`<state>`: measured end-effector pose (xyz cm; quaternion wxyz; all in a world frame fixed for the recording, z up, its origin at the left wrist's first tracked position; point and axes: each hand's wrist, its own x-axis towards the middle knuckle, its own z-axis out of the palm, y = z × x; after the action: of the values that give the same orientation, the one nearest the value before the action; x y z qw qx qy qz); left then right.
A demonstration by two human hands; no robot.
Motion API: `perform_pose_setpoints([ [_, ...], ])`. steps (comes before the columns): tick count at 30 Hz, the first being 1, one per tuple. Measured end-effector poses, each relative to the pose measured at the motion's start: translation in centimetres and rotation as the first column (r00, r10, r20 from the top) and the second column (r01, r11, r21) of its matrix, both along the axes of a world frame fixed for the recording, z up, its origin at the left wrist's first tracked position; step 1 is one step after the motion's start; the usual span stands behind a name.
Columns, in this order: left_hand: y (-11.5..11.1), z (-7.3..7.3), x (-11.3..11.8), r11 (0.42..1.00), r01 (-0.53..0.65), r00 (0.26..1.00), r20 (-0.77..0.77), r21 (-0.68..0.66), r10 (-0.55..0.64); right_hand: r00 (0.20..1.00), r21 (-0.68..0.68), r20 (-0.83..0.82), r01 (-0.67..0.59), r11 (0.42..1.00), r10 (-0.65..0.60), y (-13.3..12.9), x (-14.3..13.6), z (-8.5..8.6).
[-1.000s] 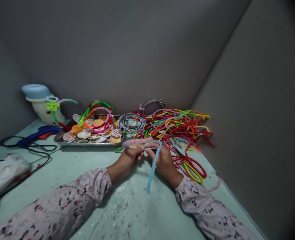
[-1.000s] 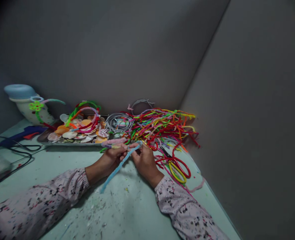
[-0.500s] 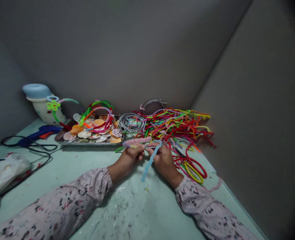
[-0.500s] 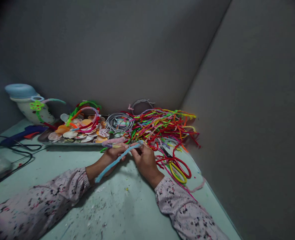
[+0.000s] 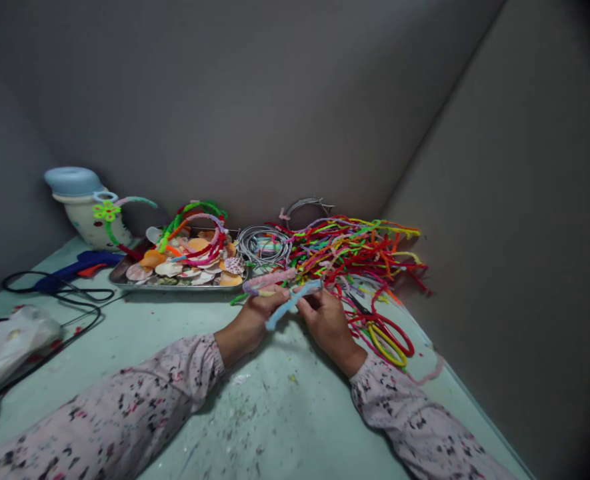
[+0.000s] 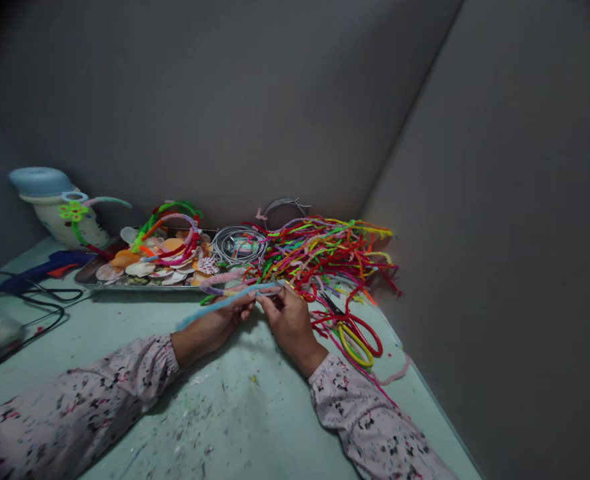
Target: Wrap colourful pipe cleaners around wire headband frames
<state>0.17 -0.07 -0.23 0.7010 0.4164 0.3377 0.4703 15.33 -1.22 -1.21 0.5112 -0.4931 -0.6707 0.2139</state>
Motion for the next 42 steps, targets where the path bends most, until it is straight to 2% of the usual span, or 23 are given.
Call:
perform_pose_setpoints([
  [6, -0.2, 0.7, 0.0, 0.999, 0.001, 1.000, -0.014, 0.039, -0.001, 0.999, -0.009, 0.037, -0.005, 1.000, 0.006, -0.1, 0.1, 0.4],
  [11, -0.1, 0.3, 0.1, 0.999, -0.038, 0.997, -0.060, 0.036, 0.040, 0.997, 0.006, 0.083, 0.004, 1.000, -0.004, -0.3, 0.1, 0.8],
  [21, -0.1, 0.5, 0.3, 0.997, -0.080, 0.997, -0.020, -0.023, 0.079, 0.999, 0.033, 0.028, 0.018, 0.999, -0.019, 0.0, 0.1, -0.2],
  [31, -0.2, 0.4, 0.3, 0.999, -0.042, 0.999, -0.002, 0.023, 0.042, 0.997, 0.032, 0.078, 0.016, 0.999, -0.019, -0.5, -0.1, 0.8],
  [37, -0.1, 0.3, 0.3, 0.996, -0.056, 0.998, -0.030, 0.072, 0.058, 0.993, 0.064, 0.114, 0.008, 0.998, -0.015, -0.6, 0.0, 1.1],
  [42, -0.1, 0.6, 0.4, 0.998, -0.047, 0.999, -0.001, 0.030, 0.047, 0.995, 0.092, 0.086, 0.036, 0.995, -0.044, -0.5, -0.2, 0.9],
])
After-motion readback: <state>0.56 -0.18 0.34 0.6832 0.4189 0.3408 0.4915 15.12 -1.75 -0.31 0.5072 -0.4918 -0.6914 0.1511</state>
